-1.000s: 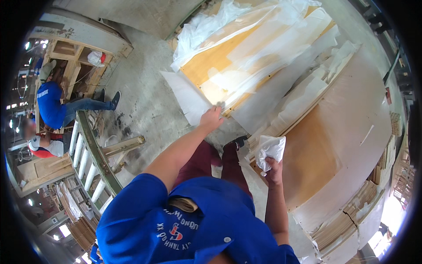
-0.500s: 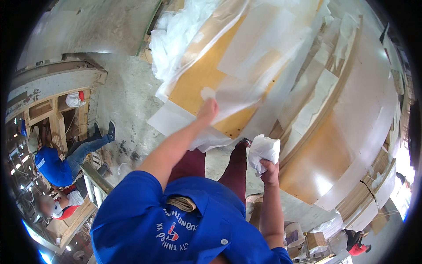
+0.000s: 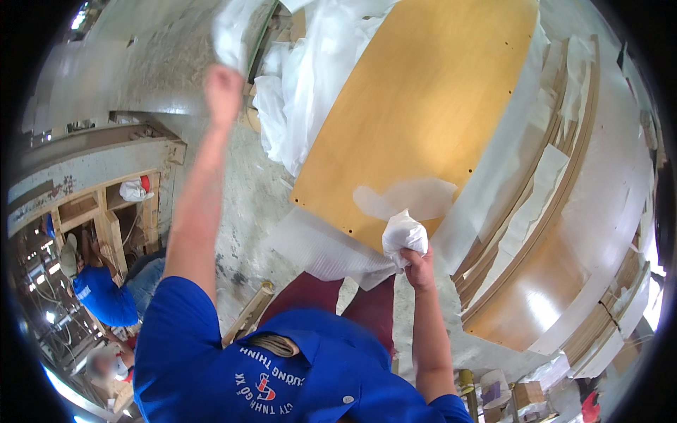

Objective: The person wipes the surface of large yellow wooden panels with a white cloth. They move along a roller conveyor, handling multiple panels one at a time, wiping edges and faces, then placing them back on the conveyor or stacking them.

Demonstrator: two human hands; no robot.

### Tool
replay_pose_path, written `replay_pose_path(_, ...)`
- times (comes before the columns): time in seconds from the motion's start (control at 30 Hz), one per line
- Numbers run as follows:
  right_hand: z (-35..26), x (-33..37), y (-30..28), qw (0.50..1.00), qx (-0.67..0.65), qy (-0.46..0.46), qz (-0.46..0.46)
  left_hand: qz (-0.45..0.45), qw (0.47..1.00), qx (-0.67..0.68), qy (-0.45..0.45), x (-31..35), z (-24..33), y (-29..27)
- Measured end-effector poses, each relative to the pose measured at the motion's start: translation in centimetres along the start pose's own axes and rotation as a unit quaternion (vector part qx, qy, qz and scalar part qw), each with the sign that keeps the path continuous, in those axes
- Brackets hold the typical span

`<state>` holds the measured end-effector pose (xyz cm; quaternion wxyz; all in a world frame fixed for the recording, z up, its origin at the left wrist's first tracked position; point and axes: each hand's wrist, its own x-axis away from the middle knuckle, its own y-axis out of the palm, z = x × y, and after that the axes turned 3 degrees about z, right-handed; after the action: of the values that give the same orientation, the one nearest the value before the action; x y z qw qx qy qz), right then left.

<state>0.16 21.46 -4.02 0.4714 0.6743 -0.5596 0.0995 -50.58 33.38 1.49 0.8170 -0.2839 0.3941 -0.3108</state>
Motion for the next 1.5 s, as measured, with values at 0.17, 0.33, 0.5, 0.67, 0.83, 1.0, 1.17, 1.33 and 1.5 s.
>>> replay_pose_path(0.17,1.8,-2.8,-0.7,0.998,0.008,-0.029,0.063,-0.242,0.961,0.098,-0.089,16.9,8.8,11.2)
replay_pose_path(0.33,-0.4,-7.4,-2.1,0.986,-0.021,-0.123,0.112,-0.44,0.887,0.011,0.139,26.1,19.1,12.6)
replay_pose_path(0.5,-4.4,-11.7,-2.0,0.974,-0.047,-0.188,0.121,-0.43,0.894,-0.064,0.107,29.3,18.6,10.1)
replay_pose_path(0.67,-6.6,-14.8,0.0,0.975,0.036,-0.176,0.128,-0.433,0.873,-0.081,0.21,30.6,15.7,9.3)
replay_pose_path(0.83,-5.4,-15.5,-0.8,0.969,0.111,-0.184,0.118,-0.396,0.867,-0.065,0.296,30.2,15.0,10.2)
replay_pose_path(1.0,-5.5,-16.3,-3.8,0.95,0.176,-0.233,0.112,-0.402,0.911,-0.013,0.087,29.8,16.4,11.3)
replay_pose_path(1.17,-4.4,-16.3,-3.9,0.862,0.365,-0.266,0.23,-0.271,0.955,-0.053,0.107,30.0,16.3,11.4)
replay_pose_path(1.33,-8.0,-13.0,-2.7,0.769,0.471,-0.306,0.305,-0.348,0.928,-0.076,0.114,29.2,16.6,10.7)
replay_pose_path(1.5,-9.0,-12.0,-3.3,0.732,0.479,-0.366,0.318,-0.354,0.913,-0.108,0.171,29.0,17.8,11.1)
